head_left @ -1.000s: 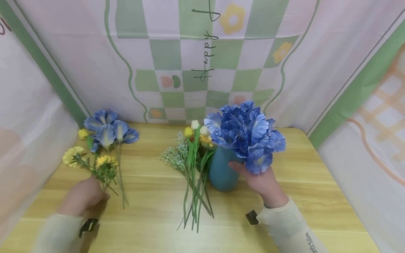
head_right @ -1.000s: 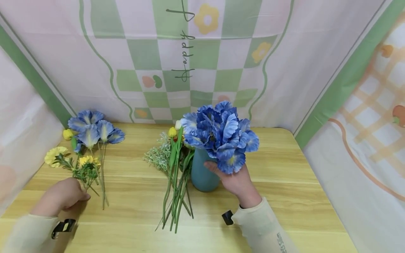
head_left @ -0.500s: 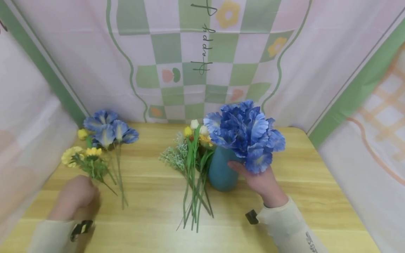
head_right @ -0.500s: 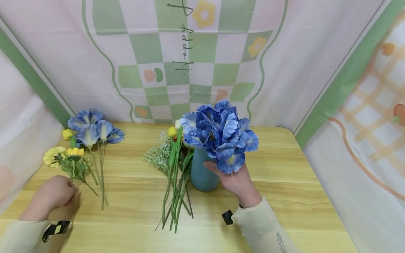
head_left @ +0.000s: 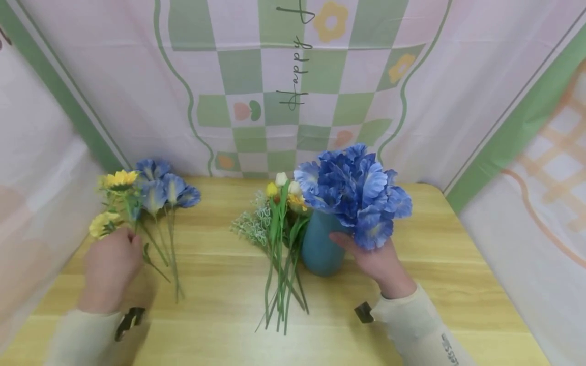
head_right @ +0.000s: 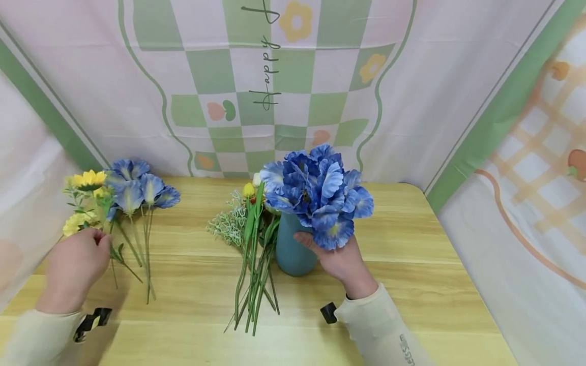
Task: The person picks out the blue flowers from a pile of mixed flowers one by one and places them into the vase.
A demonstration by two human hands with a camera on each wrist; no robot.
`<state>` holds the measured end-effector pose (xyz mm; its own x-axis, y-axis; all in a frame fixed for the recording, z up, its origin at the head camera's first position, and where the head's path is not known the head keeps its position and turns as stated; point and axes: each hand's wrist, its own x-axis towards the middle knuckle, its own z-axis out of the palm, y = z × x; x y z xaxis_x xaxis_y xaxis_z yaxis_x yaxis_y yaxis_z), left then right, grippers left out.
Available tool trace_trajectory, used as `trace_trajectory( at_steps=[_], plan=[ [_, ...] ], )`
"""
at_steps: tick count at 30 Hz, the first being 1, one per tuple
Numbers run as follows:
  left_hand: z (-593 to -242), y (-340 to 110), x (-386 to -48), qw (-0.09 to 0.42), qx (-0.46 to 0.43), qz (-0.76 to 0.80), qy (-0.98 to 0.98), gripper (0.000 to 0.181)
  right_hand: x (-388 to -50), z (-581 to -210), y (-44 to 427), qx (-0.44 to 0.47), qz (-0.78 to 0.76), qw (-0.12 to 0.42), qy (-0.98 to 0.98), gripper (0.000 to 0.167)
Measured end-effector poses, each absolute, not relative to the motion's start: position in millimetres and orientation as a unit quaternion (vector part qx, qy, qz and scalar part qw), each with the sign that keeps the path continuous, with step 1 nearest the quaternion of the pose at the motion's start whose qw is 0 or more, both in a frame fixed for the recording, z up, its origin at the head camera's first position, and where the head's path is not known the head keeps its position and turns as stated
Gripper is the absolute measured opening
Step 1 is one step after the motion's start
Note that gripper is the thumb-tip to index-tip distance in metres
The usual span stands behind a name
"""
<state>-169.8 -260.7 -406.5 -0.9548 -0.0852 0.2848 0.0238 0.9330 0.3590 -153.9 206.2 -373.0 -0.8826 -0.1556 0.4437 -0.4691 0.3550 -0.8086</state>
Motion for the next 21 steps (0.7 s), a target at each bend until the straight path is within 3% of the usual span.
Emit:
trace_trajectory(
  at_steps=[3, 5, 10, 13, 21],
  plan=[
    [-401, -247, -172, 0.169, 0.002, -0.192, -0.967, 0.023, -153, -373, 206, 0.186, 0.535, 0.142, -0.812, 0.091],
    [-398, -237, -174, 0.148, -0.006, -0.22, -0.964, 0.024, -153, -373, 206, 0.181, 0.534, 0.139, -0.814, 0.09],
    [-397, -207, -178, -0.002, -0.033, -0.383, -0.923, 0.025, -153, -372, 207, 0.175, 0.535, 0.133, -0.815, 0.089],
    [-401, -182, -179, -0.062, -0.053, -0.467, -0.88, 0.019, -153, -372, 207, 0.173, 0.536, 0.134, -0.816, 0.089],
    [-411, -113, -181, -0.082, -0.106, -0.522, -0.842, 0.008, -153, -371, 206, 0.171, 0.528, 0.135, -0.821, 0.091]
  ],
)
